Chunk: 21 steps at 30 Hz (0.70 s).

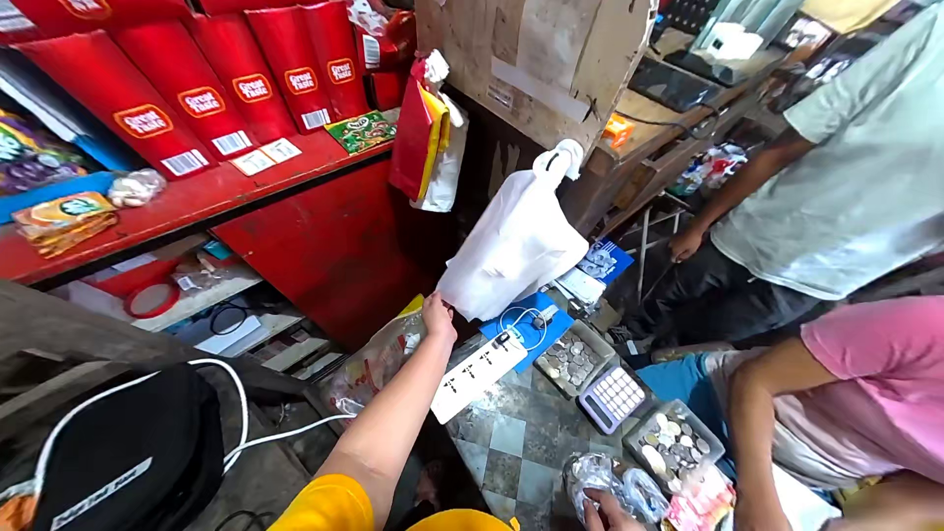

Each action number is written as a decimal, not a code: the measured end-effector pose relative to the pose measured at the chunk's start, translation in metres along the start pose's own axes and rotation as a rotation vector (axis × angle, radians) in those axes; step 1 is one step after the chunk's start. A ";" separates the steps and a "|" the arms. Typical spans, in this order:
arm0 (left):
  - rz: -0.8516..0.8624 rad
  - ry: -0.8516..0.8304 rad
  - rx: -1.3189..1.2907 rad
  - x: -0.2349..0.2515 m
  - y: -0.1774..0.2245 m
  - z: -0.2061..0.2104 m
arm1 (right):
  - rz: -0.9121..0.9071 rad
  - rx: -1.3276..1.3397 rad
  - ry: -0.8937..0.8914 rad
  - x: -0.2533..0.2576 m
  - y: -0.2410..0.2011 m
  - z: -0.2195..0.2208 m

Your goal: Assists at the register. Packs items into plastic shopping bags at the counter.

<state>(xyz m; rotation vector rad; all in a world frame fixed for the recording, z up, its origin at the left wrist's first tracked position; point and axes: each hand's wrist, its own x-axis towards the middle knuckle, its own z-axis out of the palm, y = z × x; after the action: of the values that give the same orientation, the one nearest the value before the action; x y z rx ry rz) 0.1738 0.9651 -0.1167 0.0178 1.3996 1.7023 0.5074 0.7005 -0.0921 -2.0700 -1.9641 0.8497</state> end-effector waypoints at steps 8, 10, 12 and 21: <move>0.044 -0.223 0.265 -0.011 0.019 -0.021 | 0.024 -0.008 -0.074 -0.001 -0.010 0.007; 0.200 -0.219 0.312 0.000 0.024 -0.033 | 0.020 0.010 -0.120 -0.004 -0.015 0.009; 0.274 -0.205 0.289 0.009 0.032 -0.044 | -0.012 0.038 -0.111 -0.009 -0.018 0.017; 0.508 -0.152 -0.125 -0.056 0.112 -0.170 | -0.247 0.229 -0.201 -0.038 -0.042 0.036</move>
<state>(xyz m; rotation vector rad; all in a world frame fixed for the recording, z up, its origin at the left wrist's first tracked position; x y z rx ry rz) 0.0489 0.8035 -0.0610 0.4581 1.2376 2.1486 0.4536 0.6597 -0.0907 -1.6316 -2.0522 1.2007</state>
